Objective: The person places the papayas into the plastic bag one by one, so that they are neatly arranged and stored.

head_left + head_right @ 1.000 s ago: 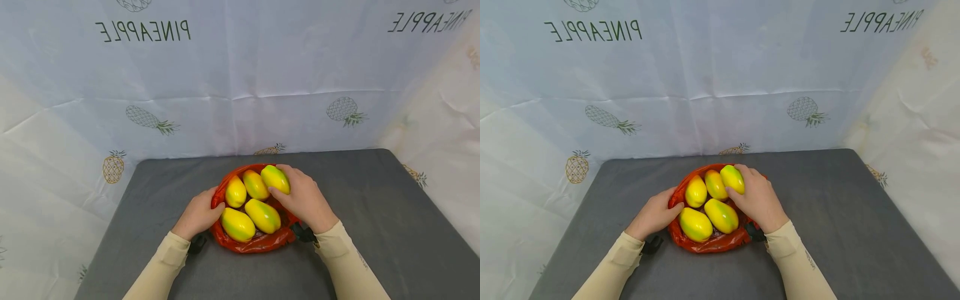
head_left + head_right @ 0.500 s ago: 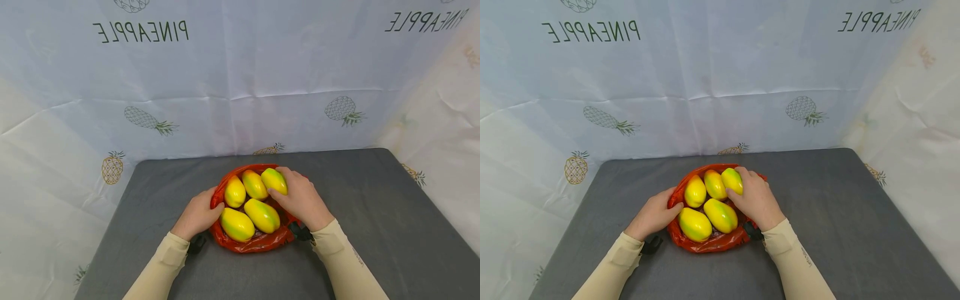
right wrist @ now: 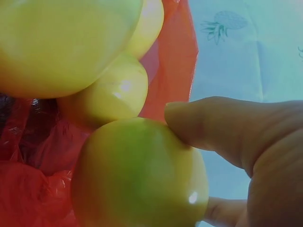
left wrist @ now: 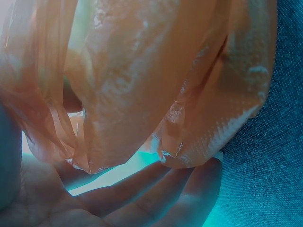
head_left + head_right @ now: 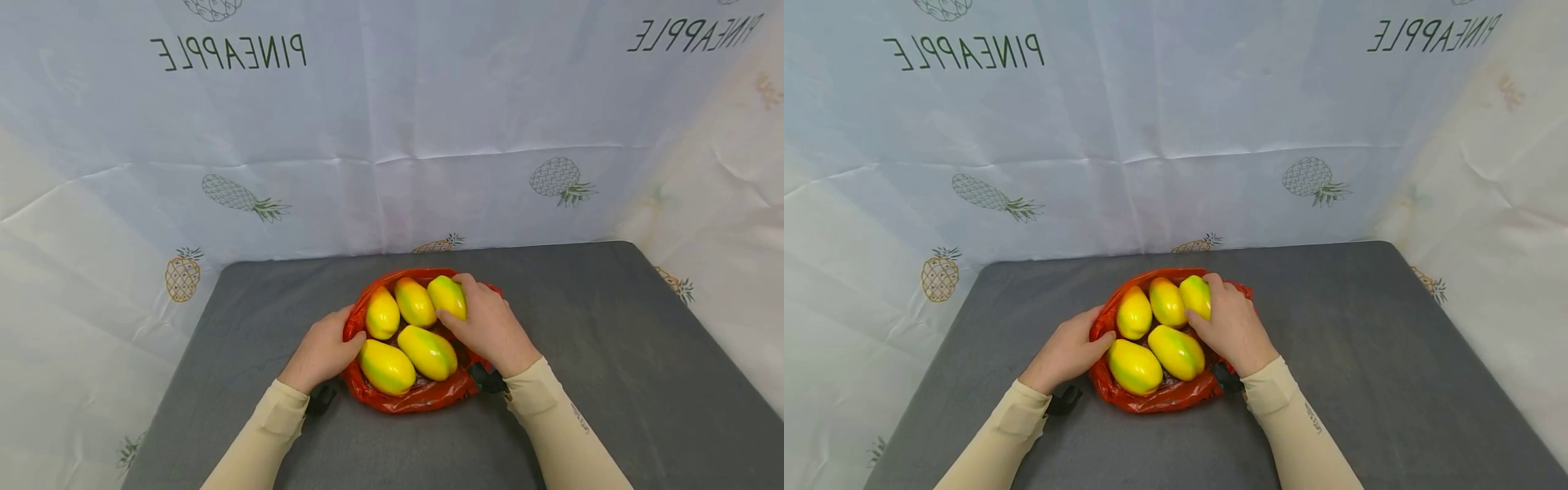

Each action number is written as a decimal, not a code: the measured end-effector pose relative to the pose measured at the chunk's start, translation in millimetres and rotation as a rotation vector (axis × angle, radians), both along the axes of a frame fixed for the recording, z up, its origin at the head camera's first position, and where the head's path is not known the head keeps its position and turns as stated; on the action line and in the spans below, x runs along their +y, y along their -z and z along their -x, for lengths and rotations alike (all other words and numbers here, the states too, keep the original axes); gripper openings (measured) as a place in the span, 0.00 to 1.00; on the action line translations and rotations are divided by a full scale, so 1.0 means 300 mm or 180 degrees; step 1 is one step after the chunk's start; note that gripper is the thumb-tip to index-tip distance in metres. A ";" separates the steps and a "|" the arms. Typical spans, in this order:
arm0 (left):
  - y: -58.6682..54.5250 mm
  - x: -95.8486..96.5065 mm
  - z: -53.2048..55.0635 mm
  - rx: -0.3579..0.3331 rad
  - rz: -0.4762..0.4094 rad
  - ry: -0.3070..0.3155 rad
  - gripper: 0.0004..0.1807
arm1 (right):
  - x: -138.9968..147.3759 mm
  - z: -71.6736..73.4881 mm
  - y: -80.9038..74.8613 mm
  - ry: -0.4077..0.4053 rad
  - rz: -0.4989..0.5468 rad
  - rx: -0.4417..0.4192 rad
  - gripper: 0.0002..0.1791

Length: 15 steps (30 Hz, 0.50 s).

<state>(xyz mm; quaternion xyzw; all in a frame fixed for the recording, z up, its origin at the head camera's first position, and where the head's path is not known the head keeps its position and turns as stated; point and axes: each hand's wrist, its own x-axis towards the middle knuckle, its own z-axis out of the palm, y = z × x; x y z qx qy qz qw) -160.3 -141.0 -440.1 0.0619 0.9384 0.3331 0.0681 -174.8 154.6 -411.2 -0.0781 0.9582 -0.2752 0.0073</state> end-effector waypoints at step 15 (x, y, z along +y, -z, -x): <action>0.004 -0.001 -0.001 0.0005 -0.0009 0.0011 0.21 | 0.000 0.007 0.017 0.0023 0.0026 -0.0171 0.40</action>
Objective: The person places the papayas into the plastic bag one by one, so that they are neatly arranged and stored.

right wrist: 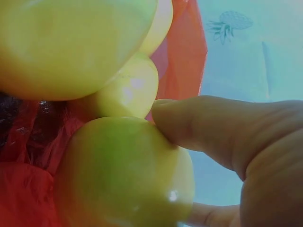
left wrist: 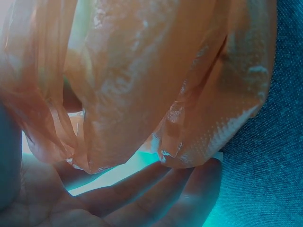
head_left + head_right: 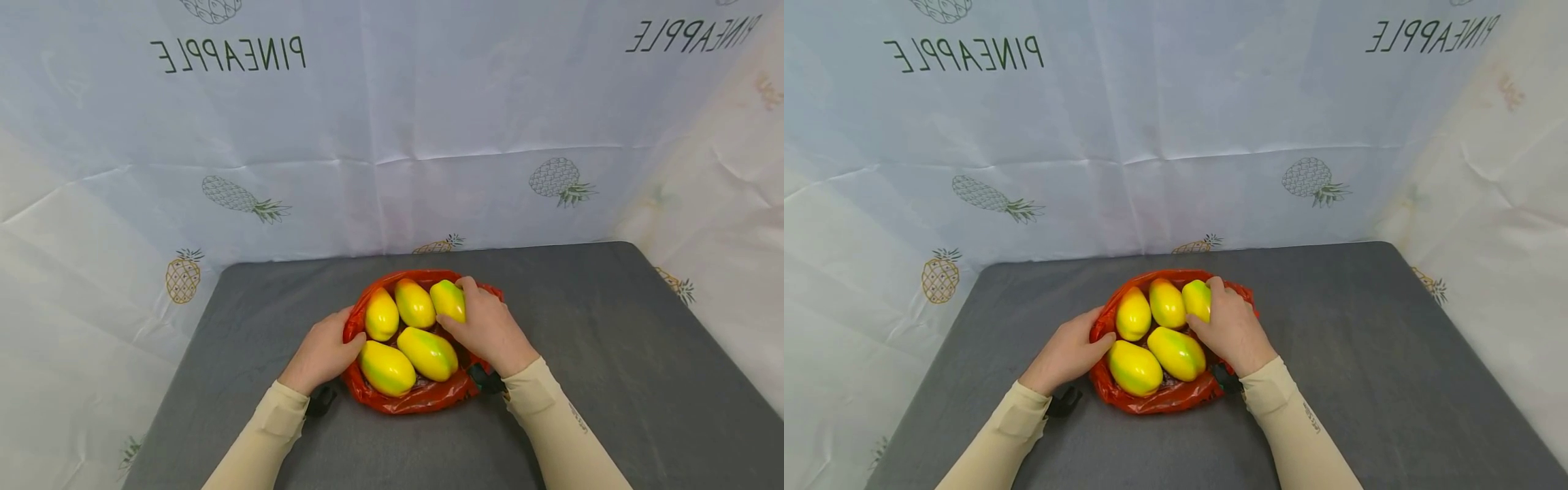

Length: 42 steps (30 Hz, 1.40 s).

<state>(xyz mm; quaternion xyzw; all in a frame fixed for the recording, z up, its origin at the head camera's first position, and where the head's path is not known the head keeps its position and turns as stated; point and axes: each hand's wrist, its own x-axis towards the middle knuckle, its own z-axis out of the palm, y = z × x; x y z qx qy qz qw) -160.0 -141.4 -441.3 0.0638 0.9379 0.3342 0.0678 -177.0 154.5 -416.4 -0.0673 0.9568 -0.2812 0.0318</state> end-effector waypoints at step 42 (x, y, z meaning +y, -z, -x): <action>-0.002 -0.003 0.002 0.0083 -0.0060 0.0033 0.20 | -0.008 0.007 0.034 0.0038 -0.0132 -0.0297 0.43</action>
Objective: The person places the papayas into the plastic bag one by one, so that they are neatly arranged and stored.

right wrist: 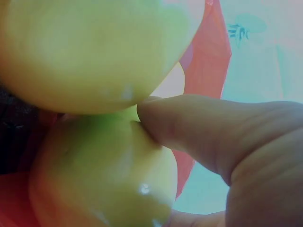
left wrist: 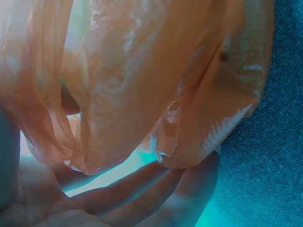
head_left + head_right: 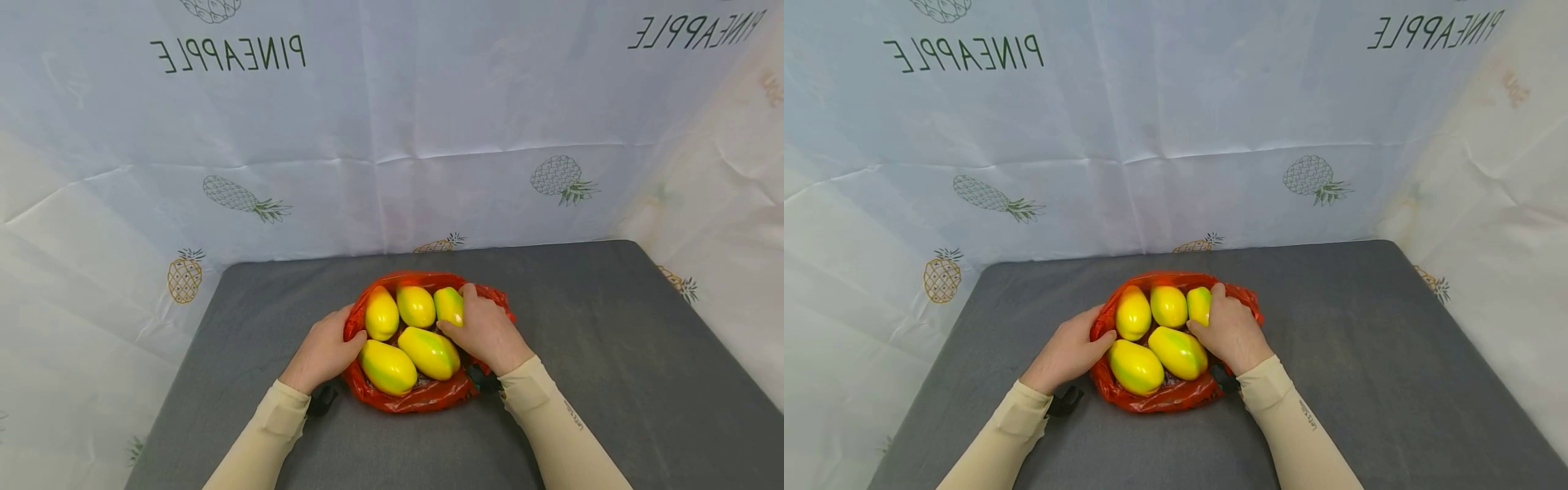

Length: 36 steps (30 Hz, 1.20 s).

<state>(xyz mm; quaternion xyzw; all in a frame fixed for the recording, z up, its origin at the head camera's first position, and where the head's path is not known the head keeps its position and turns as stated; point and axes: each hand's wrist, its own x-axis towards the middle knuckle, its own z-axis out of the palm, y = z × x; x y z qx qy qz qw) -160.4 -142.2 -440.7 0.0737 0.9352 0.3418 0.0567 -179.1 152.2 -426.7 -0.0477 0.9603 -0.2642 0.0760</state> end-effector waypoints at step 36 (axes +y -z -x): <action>0.012 -0.015 -0.007 -0.0334 -0.0117 -0.0287 0.51 | 0.069 -0.070 -0.035 -0.0223 0.0139 0.0479 0.39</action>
